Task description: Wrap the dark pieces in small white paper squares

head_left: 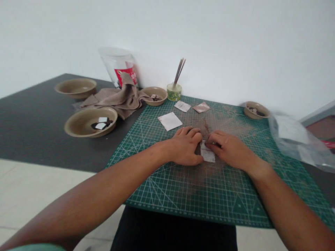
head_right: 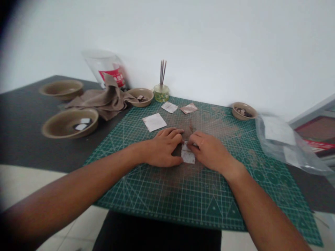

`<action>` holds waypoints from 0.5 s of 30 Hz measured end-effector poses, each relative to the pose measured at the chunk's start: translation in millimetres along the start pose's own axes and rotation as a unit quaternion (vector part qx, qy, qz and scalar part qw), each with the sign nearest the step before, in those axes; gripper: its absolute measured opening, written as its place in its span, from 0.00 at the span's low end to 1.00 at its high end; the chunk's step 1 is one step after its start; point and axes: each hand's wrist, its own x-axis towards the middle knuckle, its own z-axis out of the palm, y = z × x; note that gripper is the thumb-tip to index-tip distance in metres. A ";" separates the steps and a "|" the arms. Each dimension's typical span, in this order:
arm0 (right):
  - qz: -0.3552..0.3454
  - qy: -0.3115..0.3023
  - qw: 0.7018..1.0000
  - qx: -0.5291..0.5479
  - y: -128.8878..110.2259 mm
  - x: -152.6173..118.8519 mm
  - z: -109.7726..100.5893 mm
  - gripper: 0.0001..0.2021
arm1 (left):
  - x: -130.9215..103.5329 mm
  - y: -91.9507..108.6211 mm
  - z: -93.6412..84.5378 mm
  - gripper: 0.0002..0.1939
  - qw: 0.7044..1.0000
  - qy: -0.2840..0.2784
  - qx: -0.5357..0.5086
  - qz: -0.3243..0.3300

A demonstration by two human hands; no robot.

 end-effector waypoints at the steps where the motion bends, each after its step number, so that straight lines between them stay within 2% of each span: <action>1: 0.015 -0.001 1.000 -0.014 1.4 -0.3 -2.1 0.06 | 0.1 0.1 0.1 0.28 1.000 0.001 -0.001 -0.001; 3: 0.008 -0.042 0.999 -0.005 2.4 -3.2 -7.3 0.06 | 0.0 0.3 0.2 0.28 1.000 0.002 -0.003 -0.001; 6: -0.048 -0.110 0.991 0.052 -1.3 -7.5 -8.2 0.05 | -0.3 0.6 -0.1 0.29 1.000 0.003 -0.001 0.002; 7: -0.059 -0.107 0.991 0.059 -2.8 -7.3 -6.0 0.05 | -0.3 0.6 -0.1 0.30 1.000 0.007 0.003 0.002; 9: -0.055 -0.066 0.995 0.040 -3.4 -4.3 -0.4 0.05 | -0.1 0.3 0.1 0.30 1.000 0.006 0.004 0.009; 12: -0.004 -0.007 1.000 -0.020 1.6 0.0 1.1 0.06 | 0.2 -0.5 1.4 0.30 1.000 0.014 0.005 0.006; 15: -0.001 -0.050 0.999 -0.015 3.8 -3.4 -5.5 0.05 | 0.0 -0.7 3.0 0.29 1.000 0.020 0.002 0.007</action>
